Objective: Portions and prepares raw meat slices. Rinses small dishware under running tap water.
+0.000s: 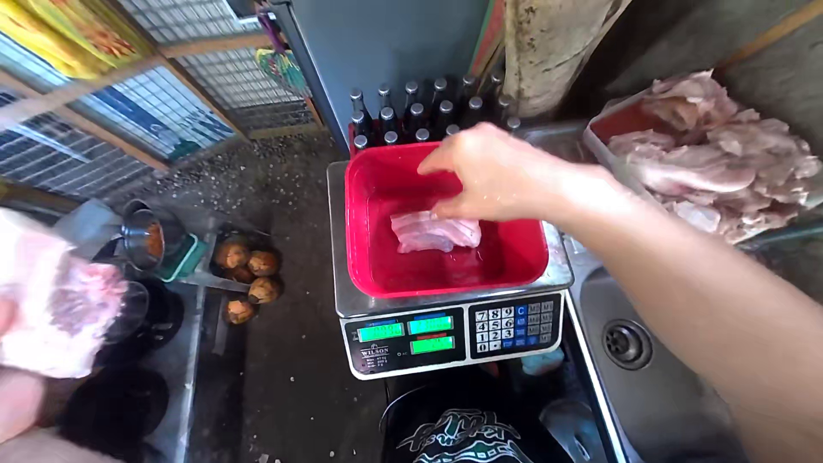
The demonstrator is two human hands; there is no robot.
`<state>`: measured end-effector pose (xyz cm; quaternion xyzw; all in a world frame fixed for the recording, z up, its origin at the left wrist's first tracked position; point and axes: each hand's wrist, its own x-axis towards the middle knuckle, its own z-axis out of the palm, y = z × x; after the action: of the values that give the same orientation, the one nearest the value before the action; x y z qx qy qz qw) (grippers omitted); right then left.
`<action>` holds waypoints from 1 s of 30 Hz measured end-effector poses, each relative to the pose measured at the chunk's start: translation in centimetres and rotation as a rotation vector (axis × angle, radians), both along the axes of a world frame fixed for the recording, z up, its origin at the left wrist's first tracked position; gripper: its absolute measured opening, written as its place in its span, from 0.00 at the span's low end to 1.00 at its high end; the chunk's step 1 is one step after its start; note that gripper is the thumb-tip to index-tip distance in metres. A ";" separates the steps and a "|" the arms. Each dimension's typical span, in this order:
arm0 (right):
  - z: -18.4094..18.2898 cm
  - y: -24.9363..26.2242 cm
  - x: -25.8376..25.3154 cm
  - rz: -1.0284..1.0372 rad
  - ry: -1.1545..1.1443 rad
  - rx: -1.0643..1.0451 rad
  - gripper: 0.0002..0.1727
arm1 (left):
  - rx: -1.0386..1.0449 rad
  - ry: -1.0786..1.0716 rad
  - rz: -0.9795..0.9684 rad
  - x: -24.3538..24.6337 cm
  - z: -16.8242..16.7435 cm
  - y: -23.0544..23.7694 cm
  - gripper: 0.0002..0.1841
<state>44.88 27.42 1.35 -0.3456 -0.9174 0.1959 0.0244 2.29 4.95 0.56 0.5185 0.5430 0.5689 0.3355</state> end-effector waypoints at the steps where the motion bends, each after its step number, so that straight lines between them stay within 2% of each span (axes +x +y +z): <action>1: -0.3 -0.1 -0.4 -0.028 -0.080 -0.024 0.26 | 0.019 -0.049 0.018 1.5 -0.2 1.5 0.10; 4: -1.8 -0.7 -1.4 -0.065 -0.207 -0.107 0.17 | 0.070 -0.104 0.013 7.8 0.3 5.8 0.27; 6: -2.4 -1.2 -2.0 -0.046 -0.204 -0.136 0.13 | 0.063 -0.191 -0.067 12.0 1.3 7.7 0.25; 9: -2.1 -2.3 -2.1 -0.016 -0.150 -0.112 0.17 | 0.006 -0.389 -0.185 16.1 2.3 9.2 0.21; 11: -1.4 -3.0 -1.1 -0.043 -0.050 -0.083 0.17 | -0.021 -0.445 -0.227 18.0 2.9 9.6 0.22; 13: -0.4 -3.9 0.9 -0.098 0.112 -0.002 0.15 | -0.011 -0.410 -0.267 19.7 3.3 9.7 0.24; 18: 2.6 -9.4 9.8 -0.302 0.504 0.292 0.11 | 0.185 -0.183 -0.447 25.2 3.1 8.1 0.29; 20: 2.9 -13.2 15.2 -0.436 0.608 0.335 0.10 | 0.198 -0.160 -0.599 28.5 2.2 6.9 0.27; 23: 1.3 -21.1 24.2 -0.752 0.619 0.256 0.12 | 0.146 -0.121 -0.871 36.0 -0.1 5.3 0.27; 25: -1.2 -27.5 29.5 -1.057 0.528 0.181 0.13 | 0.092 -0.065 -0.974 41.8 -3.3 4.0 0.29; 28: -5.7 -36.0 34.6 -1.521 0.324 -0.018 0.18 | 0.011 0.050 -1.080 50.5 -8.7 1.4 0.33; 30: -9.1 -40.0 36.9 -1.695 0.263 -0.110 0.20 | -0.159 0.108 -1.182 55.2 -11.3 -0.5 0.33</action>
<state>81.79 -12.59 -7.77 -0.8893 -0.3286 0.1942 0.2519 57.48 4.41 -10.72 0.7343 0.2197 0.2164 0.6048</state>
